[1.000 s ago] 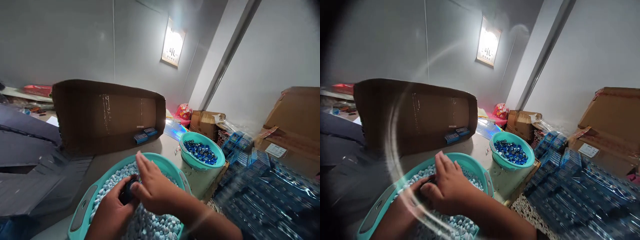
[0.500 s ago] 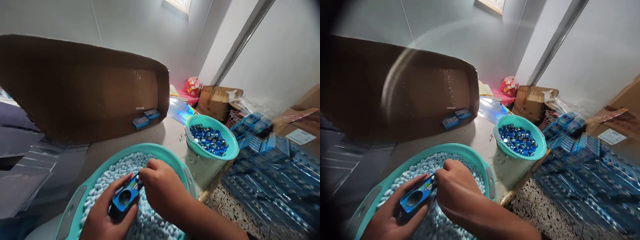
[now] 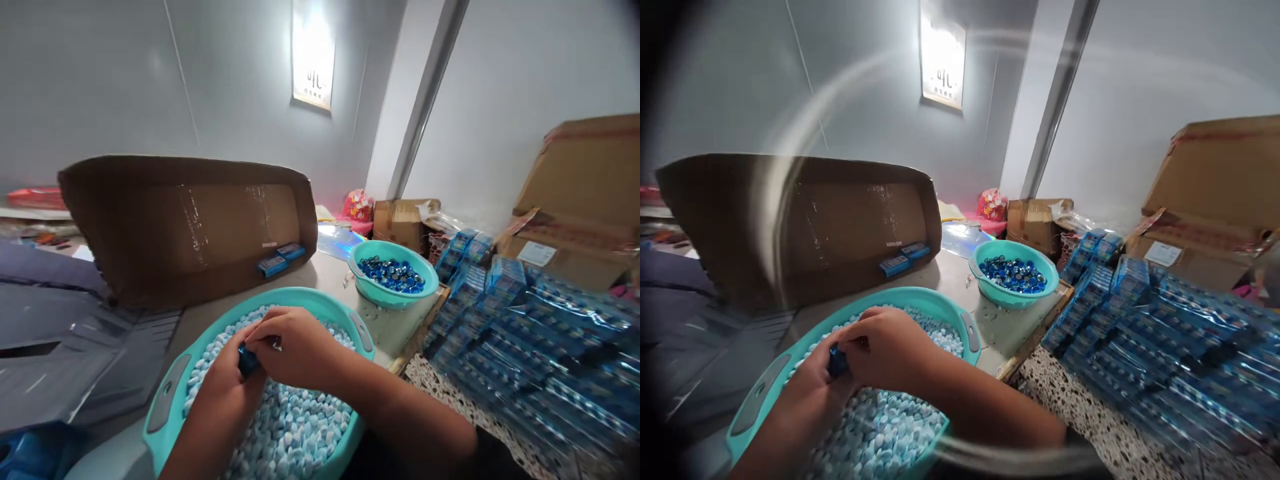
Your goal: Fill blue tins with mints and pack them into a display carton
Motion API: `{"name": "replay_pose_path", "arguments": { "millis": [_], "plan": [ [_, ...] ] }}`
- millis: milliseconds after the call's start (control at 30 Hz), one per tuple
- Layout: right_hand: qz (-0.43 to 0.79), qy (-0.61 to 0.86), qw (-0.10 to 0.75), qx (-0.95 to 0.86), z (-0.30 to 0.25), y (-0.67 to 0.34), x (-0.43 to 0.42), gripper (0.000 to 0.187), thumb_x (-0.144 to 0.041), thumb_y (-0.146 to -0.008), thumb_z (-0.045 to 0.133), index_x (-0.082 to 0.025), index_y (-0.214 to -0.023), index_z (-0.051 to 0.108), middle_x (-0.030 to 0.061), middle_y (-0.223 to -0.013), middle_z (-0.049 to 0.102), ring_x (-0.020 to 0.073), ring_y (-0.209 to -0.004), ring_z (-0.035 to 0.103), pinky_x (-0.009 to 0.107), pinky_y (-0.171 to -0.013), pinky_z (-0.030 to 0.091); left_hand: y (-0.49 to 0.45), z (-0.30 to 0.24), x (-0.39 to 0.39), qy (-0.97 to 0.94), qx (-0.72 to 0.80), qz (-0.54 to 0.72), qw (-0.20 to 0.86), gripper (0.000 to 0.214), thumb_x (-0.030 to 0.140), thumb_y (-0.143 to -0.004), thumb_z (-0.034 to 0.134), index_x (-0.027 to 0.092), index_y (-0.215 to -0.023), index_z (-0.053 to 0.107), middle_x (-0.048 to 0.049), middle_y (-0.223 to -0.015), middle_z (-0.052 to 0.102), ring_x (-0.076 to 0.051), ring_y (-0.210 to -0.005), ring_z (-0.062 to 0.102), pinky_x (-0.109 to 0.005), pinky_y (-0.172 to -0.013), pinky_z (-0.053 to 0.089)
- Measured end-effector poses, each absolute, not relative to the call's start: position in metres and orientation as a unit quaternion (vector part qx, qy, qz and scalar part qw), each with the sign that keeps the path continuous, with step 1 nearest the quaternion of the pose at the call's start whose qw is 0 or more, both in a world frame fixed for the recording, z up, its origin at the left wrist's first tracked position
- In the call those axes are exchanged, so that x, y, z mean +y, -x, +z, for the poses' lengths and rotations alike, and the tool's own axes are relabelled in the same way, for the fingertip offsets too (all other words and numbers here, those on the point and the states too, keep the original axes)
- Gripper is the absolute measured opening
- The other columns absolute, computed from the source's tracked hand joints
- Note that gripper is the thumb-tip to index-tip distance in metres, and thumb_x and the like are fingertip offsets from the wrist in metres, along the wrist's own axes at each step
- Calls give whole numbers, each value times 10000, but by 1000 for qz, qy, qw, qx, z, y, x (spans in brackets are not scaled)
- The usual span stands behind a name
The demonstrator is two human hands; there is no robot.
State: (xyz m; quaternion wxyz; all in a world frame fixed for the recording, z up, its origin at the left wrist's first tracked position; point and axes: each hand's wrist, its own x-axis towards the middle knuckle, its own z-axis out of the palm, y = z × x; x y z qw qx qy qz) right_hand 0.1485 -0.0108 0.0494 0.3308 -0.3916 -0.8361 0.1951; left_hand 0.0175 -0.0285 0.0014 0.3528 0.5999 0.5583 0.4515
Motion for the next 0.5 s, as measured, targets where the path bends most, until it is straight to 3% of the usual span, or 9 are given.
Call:
{"name": "replay_pose_path", "arguments": {
  "millis": [167, 267, 333, 400, 500],
  "plan": [
    [155, 405, 334, -837, 54, -182, 7, 216, -94, -872, 582, -188, -776, 751, 21, -820, 667, 124, -751, 605, 230, -718, 469, -17, 1, -27, -578, 603, 436, 335, 530, 524, -794, 570, 232, -1235, 601, -76, -1155, 718, -302, -1094, 666, -388, -915, 527],
    [131, 479, 247, -832, 50, -212, 12, 114, -277, -863, 703, -185, -888, 768, 46, -858, 677, 155, -764, 626, 259, -716, 488, -12, -2, -26, -569, 619, 415, 347, 580, 600, -795, 558, 273, -1273, 579, -62, -1094, 737, -293, -986, 706, -375, -809, 556],
    [121, 498, 115, -851, 39, -224, 6, 455, -533, -767, 776, -209, -1083, 738, 76, -949, 687, 219, -847, 645, 312, -743, 514, -9, -8, -24, -576, 614, 401, 361, 625, 644, -767, 564, 294, -1285, 571, -56, -1044, 747, -287, -879, 722, -360, -725, 562],
    [97, 484, 6, -869, 24, -227, -4, 749, -728, -709, 716, -213, -1248, 652, 129, -1092, 662, 307, -992, 627, 411, -813, 526, -9, -15, -22, -573, 624, 398, 352, 648, 681, -735, 573, 310, -1266, 584, -40, -964, 754, -277, -780, 720, -340, -650, 552],
    [67, 455, -30, -887, 1, -220, -14, 787, -800, -746, 614, -193, -1246, 614, 171, -1197, 605, 351, -1090, 581, 490, -897, 495, -10, -20, -21, -561, 636, 410, 337, 622, 664, -759, 587, 318, -1276, 589, 1, -839, 750, -251, -654, 698, -317, -569, 527]
  ]
}}
